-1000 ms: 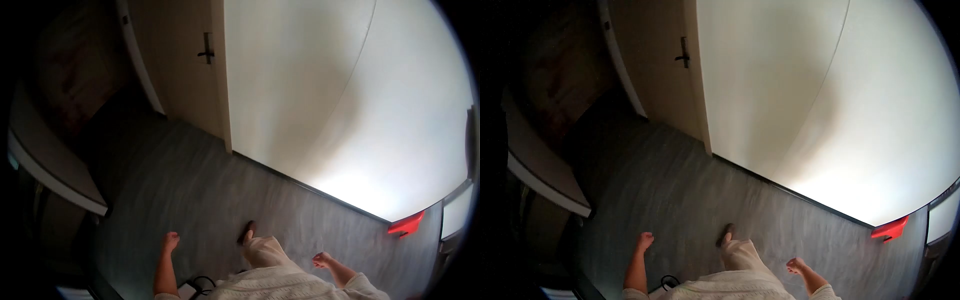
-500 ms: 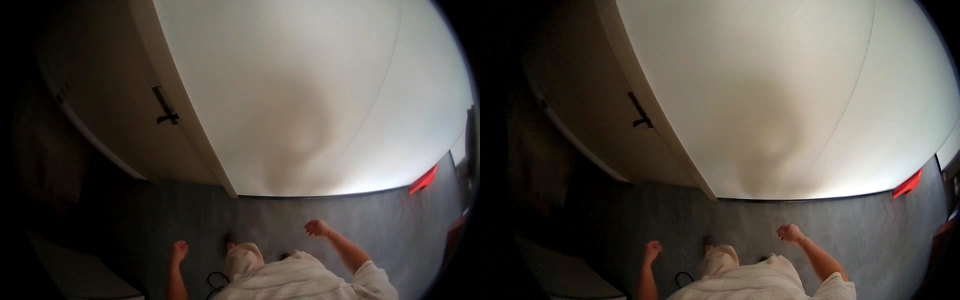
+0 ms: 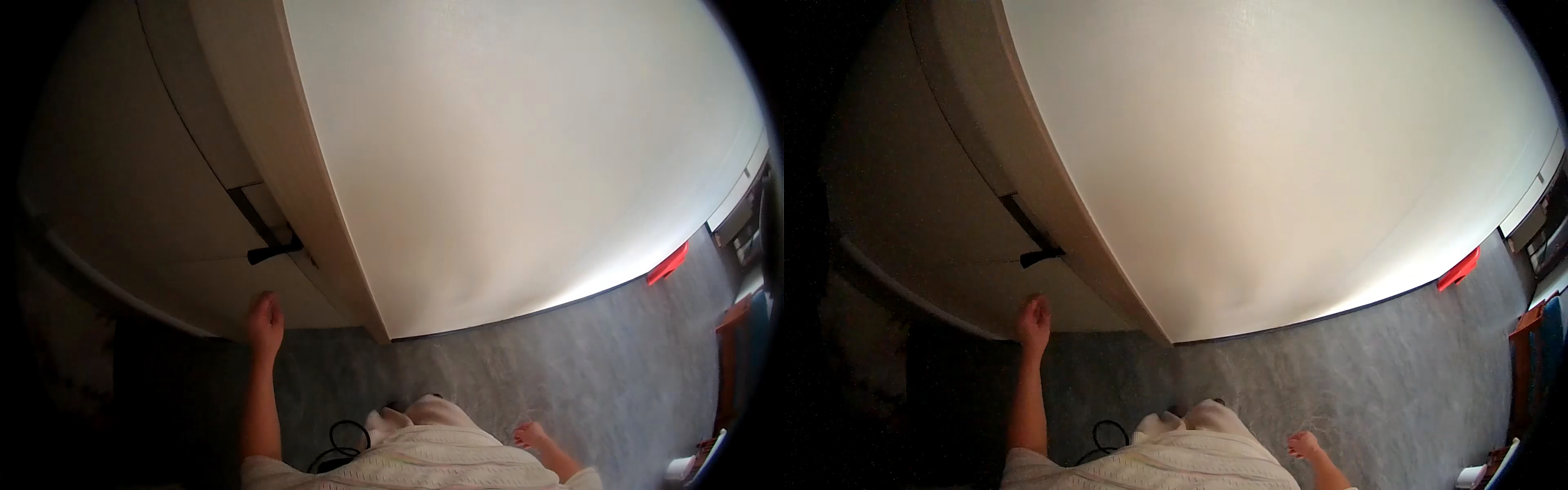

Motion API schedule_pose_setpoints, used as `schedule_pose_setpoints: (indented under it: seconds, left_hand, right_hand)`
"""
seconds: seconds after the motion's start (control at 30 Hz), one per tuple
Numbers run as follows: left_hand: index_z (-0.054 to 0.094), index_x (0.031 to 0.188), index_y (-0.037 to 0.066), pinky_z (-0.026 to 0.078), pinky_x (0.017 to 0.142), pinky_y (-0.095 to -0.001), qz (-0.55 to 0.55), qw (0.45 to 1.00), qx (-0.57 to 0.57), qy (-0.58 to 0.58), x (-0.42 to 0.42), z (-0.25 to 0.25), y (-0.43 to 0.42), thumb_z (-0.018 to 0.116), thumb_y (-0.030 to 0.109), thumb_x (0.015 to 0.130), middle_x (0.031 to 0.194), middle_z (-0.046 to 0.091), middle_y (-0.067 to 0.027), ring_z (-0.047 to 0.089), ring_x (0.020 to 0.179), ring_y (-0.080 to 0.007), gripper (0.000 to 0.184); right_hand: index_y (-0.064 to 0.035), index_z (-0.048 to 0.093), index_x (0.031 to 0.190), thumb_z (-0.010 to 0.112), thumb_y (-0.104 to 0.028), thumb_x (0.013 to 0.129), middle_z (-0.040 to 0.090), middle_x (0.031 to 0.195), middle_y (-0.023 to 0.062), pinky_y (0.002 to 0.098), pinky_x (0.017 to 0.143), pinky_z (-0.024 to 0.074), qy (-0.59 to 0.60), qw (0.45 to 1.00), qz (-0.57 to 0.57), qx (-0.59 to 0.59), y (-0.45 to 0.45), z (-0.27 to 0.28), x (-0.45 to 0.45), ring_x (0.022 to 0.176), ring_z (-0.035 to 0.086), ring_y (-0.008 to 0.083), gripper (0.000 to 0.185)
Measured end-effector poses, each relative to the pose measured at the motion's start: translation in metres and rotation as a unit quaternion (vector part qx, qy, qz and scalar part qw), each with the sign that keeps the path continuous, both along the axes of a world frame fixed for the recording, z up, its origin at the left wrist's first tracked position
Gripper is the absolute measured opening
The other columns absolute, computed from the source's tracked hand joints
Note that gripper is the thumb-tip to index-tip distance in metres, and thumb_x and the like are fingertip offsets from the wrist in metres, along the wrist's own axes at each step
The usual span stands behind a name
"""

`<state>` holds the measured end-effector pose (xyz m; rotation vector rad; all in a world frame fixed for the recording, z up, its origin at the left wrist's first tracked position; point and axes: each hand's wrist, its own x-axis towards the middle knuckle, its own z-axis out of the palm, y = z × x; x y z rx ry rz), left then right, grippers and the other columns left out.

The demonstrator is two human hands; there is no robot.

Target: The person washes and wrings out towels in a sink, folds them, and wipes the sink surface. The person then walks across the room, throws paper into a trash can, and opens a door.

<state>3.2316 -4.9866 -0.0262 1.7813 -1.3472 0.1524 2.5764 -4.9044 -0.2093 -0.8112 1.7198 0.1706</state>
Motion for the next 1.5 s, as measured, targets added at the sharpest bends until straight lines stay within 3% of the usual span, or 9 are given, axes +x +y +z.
schedule_pose_setpoints:
  seconds: [0.3, 0.5, 0.67, 0.87, 1.0, 1.07, 1.17, 1.4, 1.5]
  left_hand:
    - [0.056, 0.093, 0.004, 0.044, 0.075, -0.0380, -0.019, 0.977, -0.097, -0.188, -0.011, 0.077, -0.070, 0.058, 0.004, 0.072, 0.099, 0.054, -0.0099, 0.052, 0.091, -0.0287, 0.022]
    - [0.057, 0.087, 0.002, 0.044, 0.067, -0.0390, -0.069, 0.992, 0.015, -0.100, 0.002, 0.073, -0.100, 0.061, 0.008, 0.071, 0.083, 0.056, -0.0127, 0.054, 0.080, -0.0307, 0.017]
    - [0.058, 0.077, 0.000, 0.043, 0.060, -0.0419, -0.058, 0.981, 0.157, -0.097, 0.039, 0.057, -0.116, 0.062, 0.019, 0.074, 0.071, 0.059, -0.0159, 0.057, 0.064, -0.0313, 0.019]
    - [0.059, 0.073, 0.001, 0.043, 0.059, -0.0426, -0.042, 0.973, 0.135, -0.184, 0.039, 0.054, -0.118, 0.059, 0.030, 0.078, 0.065, 0.059, -0.0146, 0.057, 0.063, -0.0310, 0.030]
    - [0.056, 0.066, 0.000, 0.039, 0.051, -0.0380, -0.056, 0.989, 0.121, -0.061, 0.050, 0.025, -0.118, 0.054, 0.037, 0.082, 0.056, 0.054, -0.0125, 0.051, 0.051, -0.0265, 0.040]
    - [0.053, 0.062, 0.001, 0.036, 0.046, -0.0345, -0.053, 0.994, 0.087, 0.035, 0.042, 0.021, -0.123, 0.051, 0.041, 0.084, 0.051, 0.050, -0.0117, 0.045, 0.044, -0.0226, 0.046]
    - [0.047, 0.056, 0.002, 0.031, 0.042, -0.0311, -0.081, 0.996, -0.025, 0.025, 0.040, 0.012, -0.131, 0.047, 0.046, 0.086, 0.045, 0.042, -0.0083, 0.035, 0.039, -0.0165, 0.054]
    - [0.045, 0.056, 0.004, 0.030, 0.041, -0.0288, -0.086, 0.996, -0.016, -0.016, 0.043, 0.017, -0.139, 0.043, 0.048, 0.088, 0.044, 0.038, -0.0036, 0.033, 0.040, -0.0127, 0.054]
    - [0.045, 0.057, 0.005, 0.031, 0.041, -0.0288, -0.084, 0.996, -0.035, -0.015, 0.044, 0.016, -0.146, 0.043, 0.047, 0.088, 0.045, 0.038, -0.0038, 0.034, 0.041, -0.0134, 0.053]
  right_hand:
    - [-0.0056, 0.064, 0.086, 0.057, -0.016, 0.081, 0.063, 0.071, 0.0030, 0.0249, 0.049, 0.0477, -0.013, 0.996, -0.003, -0.083, -0.064, 0.007, 0.035, 0.059, 0.061, 0.0121, 0.013]
    - [-0.0049, 0.064, 0.084, 0.058, -0.015, 0.079, 0.063, 0.068, 0.0041, 0.0265, 0.047, 0.0470, -0.001, 0.987, -0.038, -0.156, -0.062, 0.011, 0.023, 0.055, 0.059, 0.0127, 0.014]
    - [-0.0051, 0.064, 0.084, 0.058, -0.015, 0.075, 0.063, 0.068, 0.0060, 0.0295, 0.047, 0.0481, 0.097, 0.992, 0.006, -0.082, -0.030, 0.013, 0.021, 0.053, 0.059, 0.0138, 0.015]
    - [-0.0058, 0.064, 0.080, 0.055, -0.015, 0.076, 0.061, 0.065, 0.0051, 0.0277, 0.046, 0.0449, 0.074, 0.988, -0.134, -0.035, -0.005, 0.024, 0.064, 0.051, 0.055, 0.0138, 0.014]
    - [-0.0021, 0.064, 0.086, 0.057, -0.015, 0.076, 0.062, 0.068, 0.0052, 0.0269, 0.047, 0.0463, -0.021, 0.985, -0.163, -0.056, -0.020, 0.000, 0.087, 0.054, 0.057, 0.0126, 0.018]
    - [-0.0016, 0.064, 0.086, 0.057, -0.015, 0.076, 0.062, 0.069, 0.0049, 0.0266, 0.048, 0.0470, -0.016, 0.986, -0.138, -0.088, -0.036, 0.025, 0.104, 0.057, 0.059, 0.0124, 0.019]
    - [-0.0010, 0.064, 0.086, 0.058, -0.016, 0.076, 0.062, 0.070, 0.0043, 0.0264, 0.049, 0.0475, -0.001, 0.984, -0.126, -0.123, -0.049, 0.050, 0.117, 0.060, 0.060, 0.0122, 0.019]
    - [-0.0002, 0.064, 0.085, 0.058, -0.015, 0.077, 0.063, 0.070, 0.0061, 0.0261, 0.048, 0.0471, 0.038, 0.982, -0.140, -0.121, -0.043, 0.065, 0.090, 0.060, 0.061, 0.0117, 0.018]
    - [0.0010, 0.062, 0.084, 0.056, -0.013, 0.079, 0.062, 0.068, 0.0064, 0.0254, 0.047, 0.0456, 0.005, 0.956, -0.206, -0.210, -0.052, 0.084, 0.088, 0.059, 0.059, 0.0114, 0.017]
